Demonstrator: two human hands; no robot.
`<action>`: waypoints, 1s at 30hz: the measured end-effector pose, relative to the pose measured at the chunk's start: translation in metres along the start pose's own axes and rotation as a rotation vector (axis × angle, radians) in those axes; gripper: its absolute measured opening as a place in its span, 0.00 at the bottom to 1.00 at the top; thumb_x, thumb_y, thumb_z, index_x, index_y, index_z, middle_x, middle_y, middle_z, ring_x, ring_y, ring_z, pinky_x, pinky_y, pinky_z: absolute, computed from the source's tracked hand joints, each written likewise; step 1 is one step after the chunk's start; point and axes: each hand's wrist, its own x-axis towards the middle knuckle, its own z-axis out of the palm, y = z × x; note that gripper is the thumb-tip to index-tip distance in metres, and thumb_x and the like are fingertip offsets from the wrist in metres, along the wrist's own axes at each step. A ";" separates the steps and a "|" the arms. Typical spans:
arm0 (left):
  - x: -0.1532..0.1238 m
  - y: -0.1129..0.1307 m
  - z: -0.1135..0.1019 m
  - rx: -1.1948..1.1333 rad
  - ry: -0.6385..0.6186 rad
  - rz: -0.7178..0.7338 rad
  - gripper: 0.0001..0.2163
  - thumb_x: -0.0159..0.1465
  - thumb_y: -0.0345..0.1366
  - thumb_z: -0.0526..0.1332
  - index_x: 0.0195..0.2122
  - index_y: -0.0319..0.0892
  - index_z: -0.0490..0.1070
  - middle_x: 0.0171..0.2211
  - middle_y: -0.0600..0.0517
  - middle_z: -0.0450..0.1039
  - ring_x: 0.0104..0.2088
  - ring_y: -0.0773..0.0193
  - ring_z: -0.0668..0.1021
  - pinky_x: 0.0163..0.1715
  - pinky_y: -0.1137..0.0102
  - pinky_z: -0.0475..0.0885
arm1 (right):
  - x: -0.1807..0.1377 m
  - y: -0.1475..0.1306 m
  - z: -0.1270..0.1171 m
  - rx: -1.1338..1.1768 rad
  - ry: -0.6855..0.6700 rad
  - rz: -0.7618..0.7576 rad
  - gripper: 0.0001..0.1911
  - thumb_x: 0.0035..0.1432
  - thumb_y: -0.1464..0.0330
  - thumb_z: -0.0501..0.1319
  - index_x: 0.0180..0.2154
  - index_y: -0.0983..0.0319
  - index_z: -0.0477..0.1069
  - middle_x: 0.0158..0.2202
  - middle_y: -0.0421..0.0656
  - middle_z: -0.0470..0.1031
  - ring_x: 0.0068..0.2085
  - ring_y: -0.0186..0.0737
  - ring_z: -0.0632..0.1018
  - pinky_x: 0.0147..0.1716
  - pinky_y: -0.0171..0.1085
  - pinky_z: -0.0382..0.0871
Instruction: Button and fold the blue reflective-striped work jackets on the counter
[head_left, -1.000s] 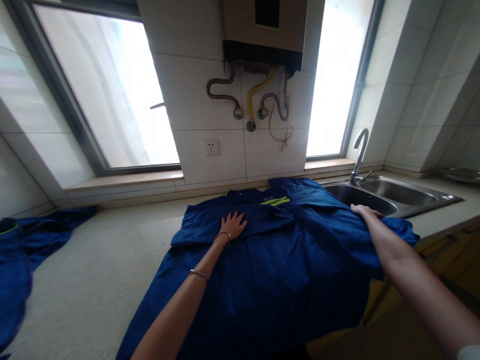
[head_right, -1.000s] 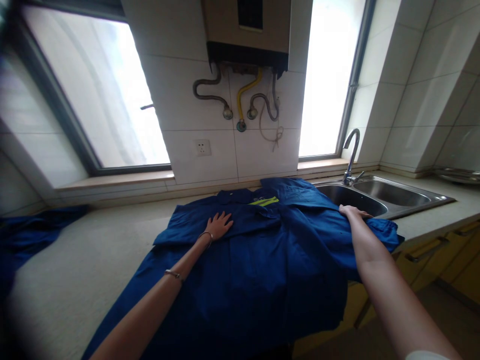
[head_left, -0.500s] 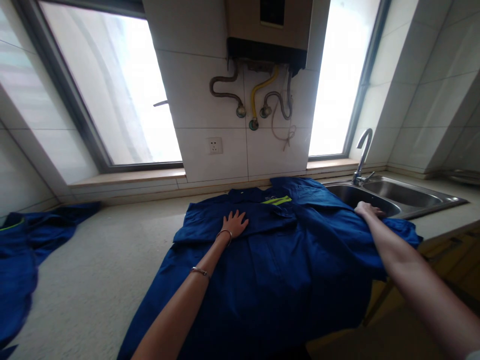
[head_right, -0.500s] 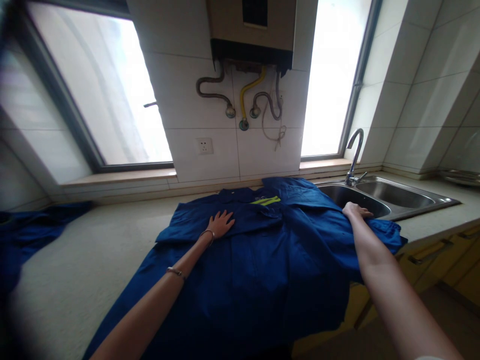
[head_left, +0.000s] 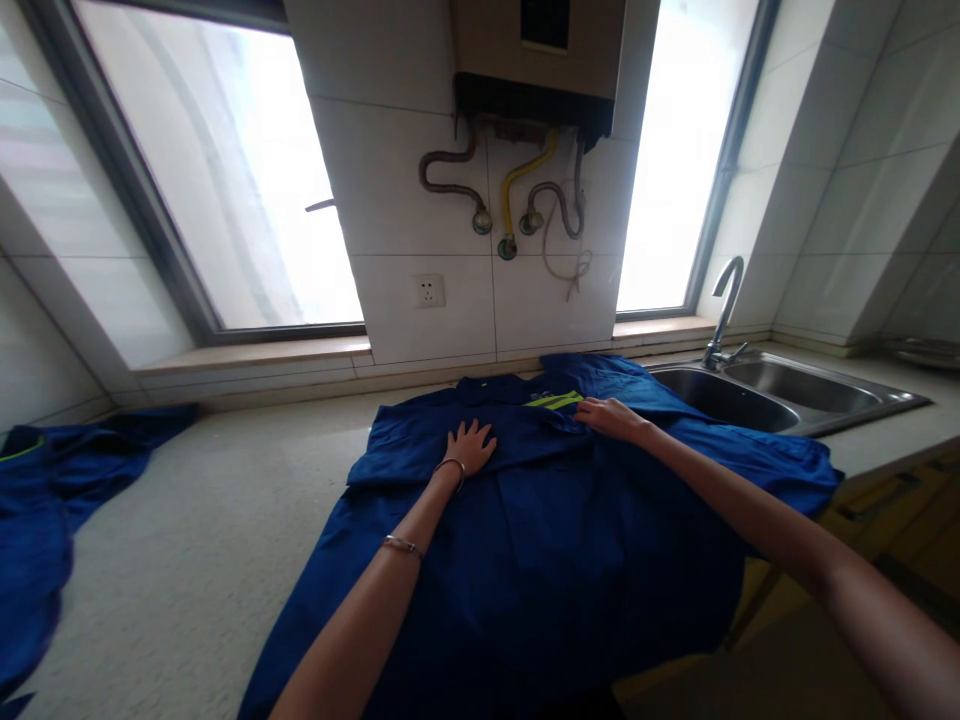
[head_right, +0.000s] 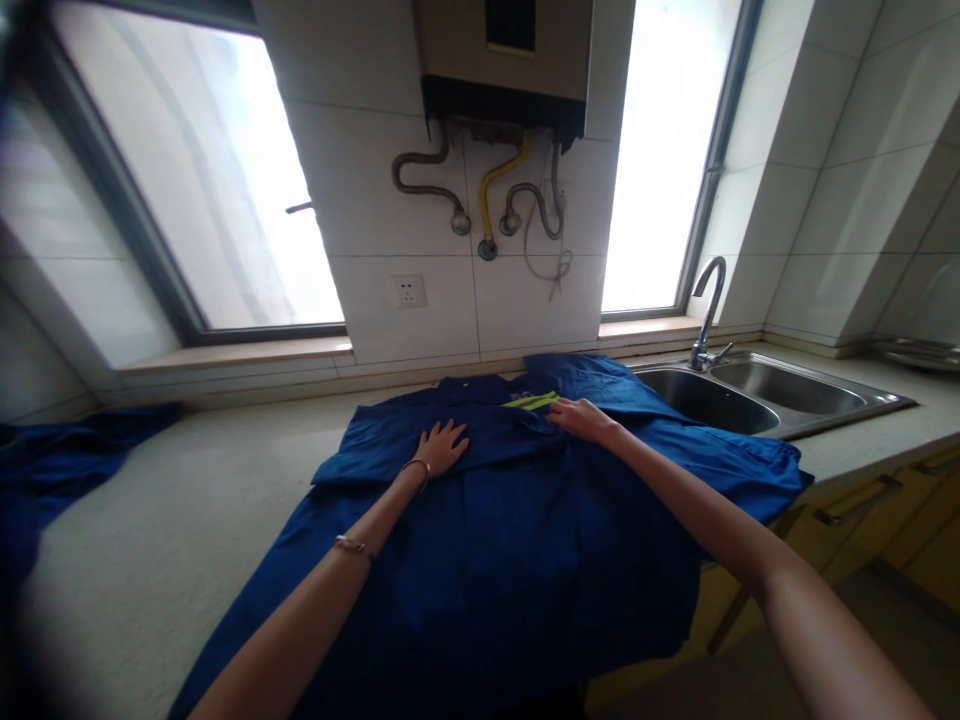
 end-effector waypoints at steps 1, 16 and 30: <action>-0.002 0.002 -0.003 0.010 0.026 0.027 0.26 0.66 0.49 0.45 0.64 0.48 0.56 0.67 0.47 0.48 0.65 0.44 0.51 0.61 0.46 0.49 | 0.003 0.000 0.003 -0.007 -0.010 -0.016 0.15 0.61 0.75 0.54 0.47 0.57 0.73 0.44 0.45 0.73 0.45 0.38 0.73 0.29 0.27 0.64; -0.025 0.035 -0.023 -0.096 -0.297 0.346 0.26 0.65 0.59 0.38 0.63 0.66 0.51 0.69 0.60 0.33 0.67 0.46 0.40 0.61 0.42 0.39 | -0.004 0.008 0.023 0.089 0.064 0.134 0.14 0.62 0.75 0.53 0.46 0.60 0.73 0.43 0.45 0.76 0.47 0.41 0.73 0.36 0.31 0.67; -0.026 0.034 -0.028 -0.108 -0.309 0.342 0.26 0.64 0.61 0.41 0.62 0.67 0.53 0.69 0.60 0.35 0.67 0.46 0.41 0.61 0.43 0.38 | 0.006 -0.013 0.017 0.360 0.216 0.171 0.14 0.60 0.68 0.57 0.46 0.58 0.75 0.47 0.43 0.76 0.50 0.43 0.74 0.50 0.39 0.68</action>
